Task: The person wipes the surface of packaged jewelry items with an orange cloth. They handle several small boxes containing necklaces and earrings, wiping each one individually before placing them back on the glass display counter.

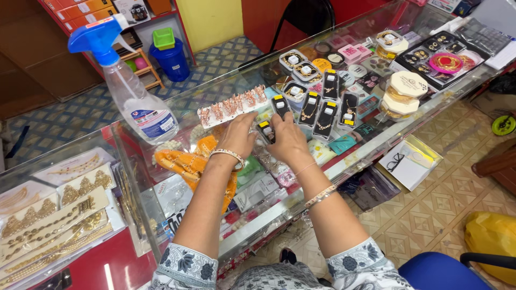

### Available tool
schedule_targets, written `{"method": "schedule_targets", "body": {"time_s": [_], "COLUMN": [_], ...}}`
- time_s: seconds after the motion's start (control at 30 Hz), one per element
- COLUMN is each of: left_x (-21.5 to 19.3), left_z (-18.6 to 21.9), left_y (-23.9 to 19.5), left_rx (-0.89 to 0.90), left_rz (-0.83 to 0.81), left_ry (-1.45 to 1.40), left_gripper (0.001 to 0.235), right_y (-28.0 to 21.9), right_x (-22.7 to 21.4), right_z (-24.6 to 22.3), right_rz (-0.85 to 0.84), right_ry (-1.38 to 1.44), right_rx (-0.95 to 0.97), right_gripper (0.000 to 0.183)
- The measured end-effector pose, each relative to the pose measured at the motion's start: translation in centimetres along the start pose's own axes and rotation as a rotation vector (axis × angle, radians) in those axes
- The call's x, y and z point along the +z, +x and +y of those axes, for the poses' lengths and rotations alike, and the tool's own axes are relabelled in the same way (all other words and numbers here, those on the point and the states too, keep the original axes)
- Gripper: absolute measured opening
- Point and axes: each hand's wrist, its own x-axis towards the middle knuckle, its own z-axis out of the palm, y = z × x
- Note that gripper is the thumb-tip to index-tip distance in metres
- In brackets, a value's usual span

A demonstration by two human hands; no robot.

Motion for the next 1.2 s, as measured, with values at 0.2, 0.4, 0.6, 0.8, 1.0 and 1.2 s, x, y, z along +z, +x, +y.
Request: {"method": "schedule_targets", "body": {"time_s": [0.2, 0.4, 0.6, 0.8, 1.0, 1.2], "left_x": [-3.5, -10.3, -14.1, -16.4, -16.6, -16.9], "left_z": [-0.1, -2.6, -5.6, -7.9, -11.0, -13.2], "left_y": [-3.2, -9.6, -16.5, -22.1, -26.2, -29.3], "left_rx": [0.063, -0.041, -0.214, -0.484, -0.519, -0.628], "left_rz": [0.114, 0.091, 0.202, 0.285, 0.418, 0.489], "left_ry": [-0.165, -0.294, -0.391, -0.317, -0.193, -0.099], "left_gripper": [0.079, 0.063, 0.053, 0.052, 0.054, 0.056], "right_y": [-0.9, -2.7, -5.6, -6.5, -5.7, -6.4], "right_x": [-2.1, -1.1, 3.7, 8.5, 12.1, 13.9], "right_z": [-1.9, -7.5, -12.1, -13.3, -13.4, -15.7], "right_rz": [-0.015, -0.104, -0.064, -0.371, -0.291, -0.107], "right_ry": [0.350, 0.504, 0.348, -0.029, -0.031, 0.117], "right_rx": [-0.388, -0.505, -0.497, -0.154, -0.374, -0.586], "right_gripper": [0.065, 0.063, 0.083, 0.097, 0.082, 0.044]}}
